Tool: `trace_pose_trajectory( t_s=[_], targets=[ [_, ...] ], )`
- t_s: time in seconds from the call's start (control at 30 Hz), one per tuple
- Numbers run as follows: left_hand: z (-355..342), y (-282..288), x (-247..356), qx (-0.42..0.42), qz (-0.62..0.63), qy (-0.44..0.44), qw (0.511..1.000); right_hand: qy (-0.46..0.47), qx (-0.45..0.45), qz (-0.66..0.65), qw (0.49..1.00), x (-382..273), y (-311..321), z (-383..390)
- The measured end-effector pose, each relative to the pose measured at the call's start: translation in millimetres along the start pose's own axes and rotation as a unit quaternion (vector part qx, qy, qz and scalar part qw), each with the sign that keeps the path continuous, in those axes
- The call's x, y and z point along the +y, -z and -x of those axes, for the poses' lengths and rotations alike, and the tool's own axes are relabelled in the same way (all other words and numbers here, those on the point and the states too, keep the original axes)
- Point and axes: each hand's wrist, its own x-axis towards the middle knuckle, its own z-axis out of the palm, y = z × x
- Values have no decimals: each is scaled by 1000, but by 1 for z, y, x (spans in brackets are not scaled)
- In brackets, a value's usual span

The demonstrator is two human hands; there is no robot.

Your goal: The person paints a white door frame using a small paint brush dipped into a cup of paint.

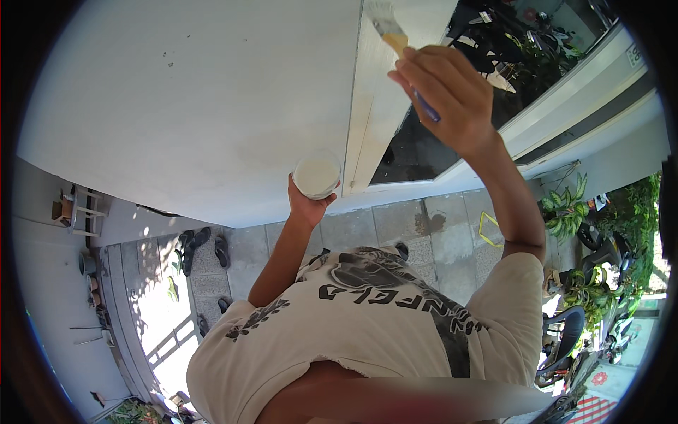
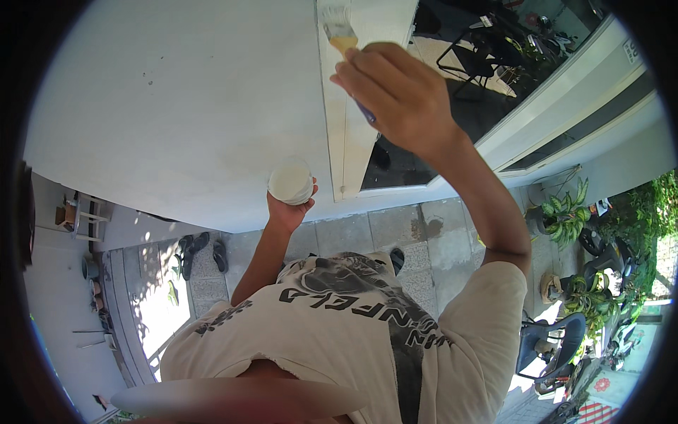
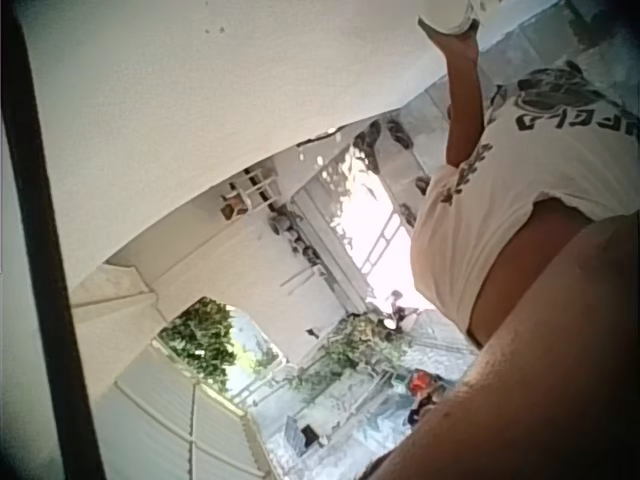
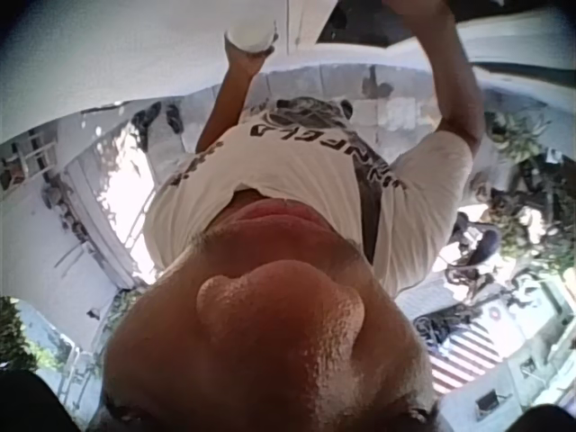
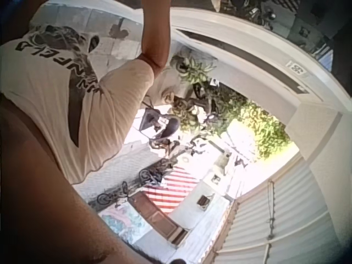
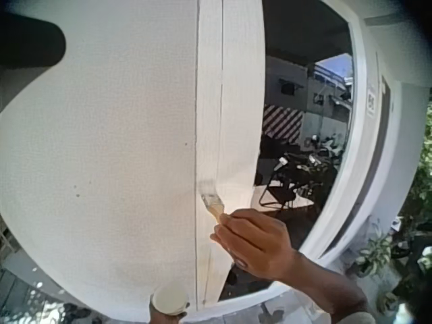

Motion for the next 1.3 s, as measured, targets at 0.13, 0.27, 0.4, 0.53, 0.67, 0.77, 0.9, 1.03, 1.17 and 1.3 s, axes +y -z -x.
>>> trace_pose_trajectory(
  t_s=[0.13, 0.27, 0.4, 0.53, 0.67, 0.77, 0.9, 1.03, 1.17, 1.3],
  targets=[
    [1, 2, -2, -4, 10, -5, 1000, -67, -135, -59, 987, -49, -19, 62],
    [0, 6, 0, -4, 4, -6, 1000, -134, -231, -151, 952, -50, -23, 66],
    [11, -3, 2, 3, 14, -35, 999, -89, -83, -69, 990, 0, 6, -3],
    [12, -3, 1, 4, 12, -36, 999, 47, 47, 29, 997, 28, 15, -22],
    [6, 9, 2, -2, 13, -30, 999, -45, -72, -18, 996, -16, 0, 27],
    [5, 10, 2, -7, 15, -17, 1000, -90, -157, -82, 980, -47, -8, 66],
    [5, 9, 4, -5, 16, -14, 1000, -103, -210, -122, 964, -32, -3, 55],
    [10, -1, 3, -5, 16, -34, 999, -19, -28, -2, 999, 18, 17, -7],
    [10, -4, 2, -4, 10, -30, 999, 31, 18, 19, 999, 16, 14, -10],
    [10, -5, 0, -6, 15, -27, 999, -48, -108, -48, 992, -35, -7, 56]
  ],
)
